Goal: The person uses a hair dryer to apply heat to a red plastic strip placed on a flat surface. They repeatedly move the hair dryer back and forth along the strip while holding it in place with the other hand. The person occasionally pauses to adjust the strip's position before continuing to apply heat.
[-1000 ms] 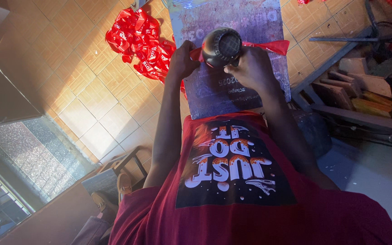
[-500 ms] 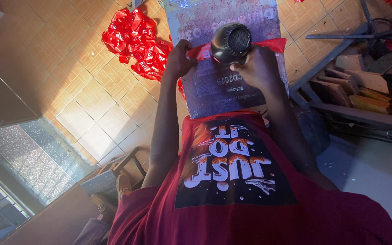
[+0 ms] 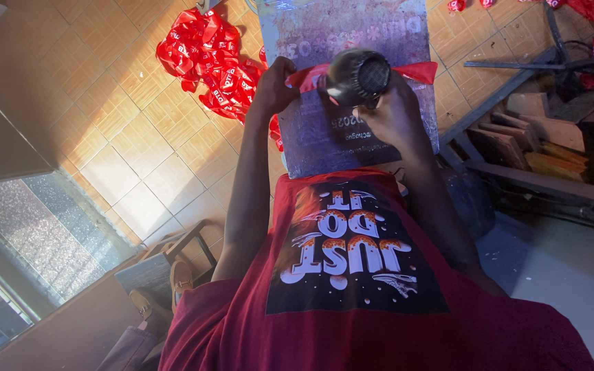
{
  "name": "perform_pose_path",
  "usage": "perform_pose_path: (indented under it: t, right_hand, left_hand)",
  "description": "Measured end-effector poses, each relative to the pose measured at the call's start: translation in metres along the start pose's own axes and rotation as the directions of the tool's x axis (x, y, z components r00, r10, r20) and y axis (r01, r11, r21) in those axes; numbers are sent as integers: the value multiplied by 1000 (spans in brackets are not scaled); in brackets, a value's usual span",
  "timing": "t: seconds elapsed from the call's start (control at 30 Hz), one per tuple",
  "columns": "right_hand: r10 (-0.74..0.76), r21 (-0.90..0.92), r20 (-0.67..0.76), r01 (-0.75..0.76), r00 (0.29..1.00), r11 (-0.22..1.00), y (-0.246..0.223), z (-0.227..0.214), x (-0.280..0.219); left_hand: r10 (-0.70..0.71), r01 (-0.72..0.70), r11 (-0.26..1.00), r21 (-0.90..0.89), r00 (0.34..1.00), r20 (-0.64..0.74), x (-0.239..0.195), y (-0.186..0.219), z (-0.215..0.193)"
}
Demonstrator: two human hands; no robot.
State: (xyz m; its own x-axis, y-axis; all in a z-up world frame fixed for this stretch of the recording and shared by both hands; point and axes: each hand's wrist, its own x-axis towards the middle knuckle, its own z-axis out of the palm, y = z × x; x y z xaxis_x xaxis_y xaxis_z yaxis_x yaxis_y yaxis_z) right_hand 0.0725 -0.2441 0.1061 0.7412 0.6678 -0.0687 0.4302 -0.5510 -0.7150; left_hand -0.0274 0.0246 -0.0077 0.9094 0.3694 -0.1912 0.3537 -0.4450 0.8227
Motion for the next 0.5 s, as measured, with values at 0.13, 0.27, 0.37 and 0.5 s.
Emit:
perform_pose_path:
  t: [0.13,0.27,0.37,0.5]
  right_hand:
    - [-36,42,-46,38,998,998,5,-15,-9]
    - [59,82,-18,-57,998,995,11,-20,-18]
    - [244,254,122,-267,962,929,12,-18,-21]
    - [273,580,393,-467,878,667,29,7,-27]
  left_hand:
    - [-80,76,995,69,995,52,1,8,-3]
    - [-118,113,990,83,992,51,-3,11,-7]
    - [-111,106,991,78,992,63,-4,10,-9]
    - [-107,98,988,121,992,70,0,-5,-6]
